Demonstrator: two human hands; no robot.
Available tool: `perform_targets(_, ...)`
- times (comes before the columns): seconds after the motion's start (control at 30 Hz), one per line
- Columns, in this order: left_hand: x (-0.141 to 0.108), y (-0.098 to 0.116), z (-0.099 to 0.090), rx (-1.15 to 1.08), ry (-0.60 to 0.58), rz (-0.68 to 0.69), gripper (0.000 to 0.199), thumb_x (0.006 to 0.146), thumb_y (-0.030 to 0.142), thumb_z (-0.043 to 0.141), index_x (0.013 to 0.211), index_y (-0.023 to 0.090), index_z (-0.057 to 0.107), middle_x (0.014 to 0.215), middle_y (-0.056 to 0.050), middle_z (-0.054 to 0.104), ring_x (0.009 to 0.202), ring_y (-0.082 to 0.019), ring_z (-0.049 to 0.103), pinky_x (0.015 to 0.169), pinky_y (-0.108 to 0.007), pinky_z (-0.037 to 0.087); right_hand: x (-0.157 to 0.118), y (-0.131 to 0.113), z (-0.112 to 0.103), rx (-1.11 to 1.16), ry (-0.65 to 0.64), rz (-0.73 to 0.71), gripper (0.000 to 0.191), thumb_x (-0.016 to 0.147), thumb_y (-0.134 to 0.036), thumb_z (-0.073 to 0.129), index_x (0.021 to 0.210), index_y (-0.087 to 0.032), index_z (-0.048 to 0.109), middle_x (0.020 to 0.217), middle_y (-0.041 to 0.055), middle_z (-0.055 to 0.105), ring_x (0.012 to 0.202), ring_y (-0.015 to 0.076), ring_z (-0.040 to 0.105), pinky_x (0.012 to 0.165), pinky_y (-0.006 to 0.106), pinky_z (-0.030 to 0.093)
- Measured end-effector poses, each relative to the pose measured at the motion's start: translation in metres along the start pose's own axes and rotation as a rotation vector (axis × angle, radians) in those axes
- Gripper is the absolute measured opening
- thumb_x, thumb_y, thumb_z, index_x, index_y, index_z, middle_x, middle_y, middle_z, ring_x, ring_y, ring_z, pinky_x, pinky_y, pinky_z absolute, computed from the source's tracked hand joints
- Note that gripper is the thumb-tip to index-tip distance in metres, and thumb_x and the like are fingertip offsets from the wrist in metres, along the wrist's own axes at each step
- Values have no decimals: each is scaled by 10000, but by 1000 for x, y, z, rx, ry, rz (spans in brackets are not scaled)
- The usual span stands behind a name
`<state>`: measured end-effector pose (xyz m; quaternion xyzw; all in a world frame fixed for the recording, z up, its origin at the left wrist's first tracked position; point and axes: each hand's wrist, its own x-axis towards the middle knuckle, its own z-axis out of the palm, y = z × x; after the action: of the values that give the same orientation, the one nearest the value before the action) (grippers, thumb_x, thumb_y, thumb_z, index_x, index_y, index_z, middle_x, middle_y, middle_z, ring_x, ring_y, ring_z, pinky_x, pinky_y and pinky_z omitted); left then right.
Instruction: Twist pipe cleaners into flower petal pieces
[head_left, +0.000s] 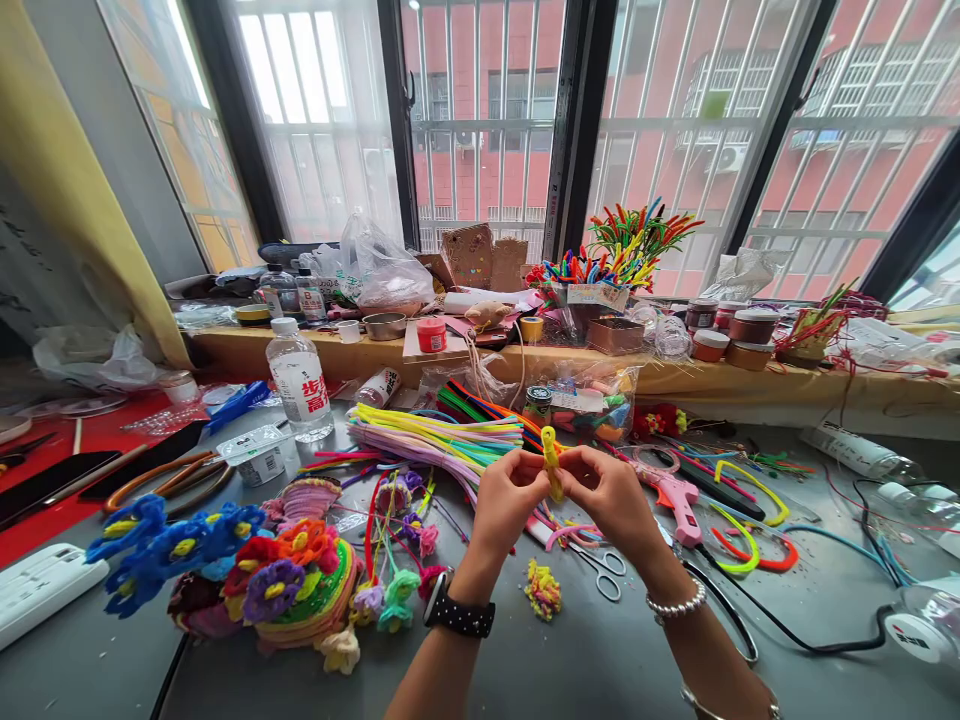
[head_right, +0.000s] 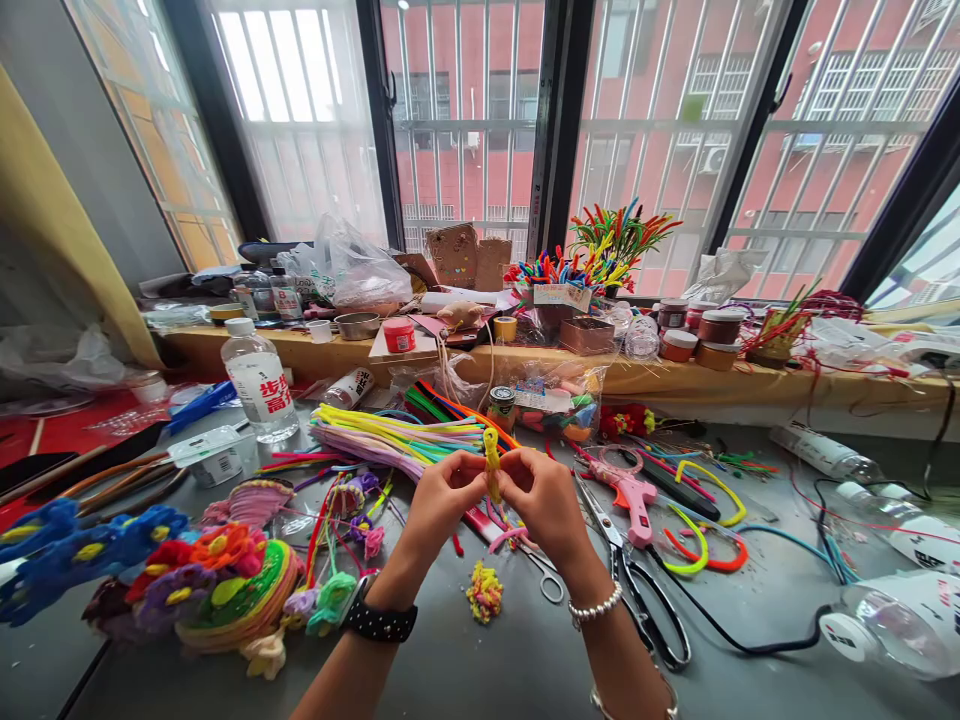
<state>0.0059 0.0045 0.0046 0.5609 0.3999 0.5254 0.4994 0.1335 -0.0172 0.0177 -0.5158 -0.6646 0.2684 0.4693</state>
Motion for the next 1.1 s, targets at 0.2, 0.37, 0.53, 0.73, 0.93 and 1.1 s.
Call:
perform_targets(0.2, 1, 2, -3, -129, -111, -107, 240, 570, 287, 662, 739, 125, 614, 689, -33, 630, 631, -133, 573, 615, -234, 447, 1, 6, -2, 101, 31, 8, 222, 726, -340, 516, 800, -141, 579, 723, 61, 631, 638, 169, 580, 587, 275, 468)
perform_targets(0.37, 0, 6, -4, -168, -153, -171, 282, 515, 302, 709, 699, 118, 601, 622, -13, 607, 587, -111, 552, 592, -222, 431, 3, 6, -6, 230, 4, 49, 263, 690, -394, 553, 771, -144, 567, 718, 40, 608, 646, 154, 563, 583, 255, 459)
perform_targets(0.53, -1, 3, -4, -132, -285, -209, 259, 531, 304, 699, 677, 114, 600, 606, -3, 596, 560, -89, 535, 569, -198, 414, 3, 6, -8, 268, -44, 109, 266, 633, -384, 609, 741, -142, 586, 681, 22, 602, 623, 144, 543, 556, 242, 436)
perform_targets(0.73, -2, 2, -5, -141, -376, -289, 298, 563, 361, 666, 699, 105, 596, 623, -22, 615, 593, -115, 576, 610, -229, 438, 3, 6, -9, 323, -53, 154, 255, 608, -373, 638, 698, -140, 589, 639, 8, 597, 586, 132, 536, 540, 235, 432)
perform_targets(0.93, -3, 5, -6, -101, -405, -324, 290, 527, 343, 691, 654, 110, 573, 576, -16, 622, 536, -105, 567, 560, -216, 430, 4, 4, -13, 346, -73, 106, 285, 619, -376, 635, 777, -141, 612, 732, 40, 631, 710, 169, 562, 632, 258, 443)
perform_targets(1.1, -3, 4, -4, -100, -416, -316, 283, 531, 346, 683, 652, 113, 580, 576, -9, 621, 521, -96, 563, 552, -212, 429, 3, 4, -13, 293, -24, 71, 233, 627, -361, 633, 683, -135, 615, 652, 24, 607, 618, 142, 543, 576, 241, 431)
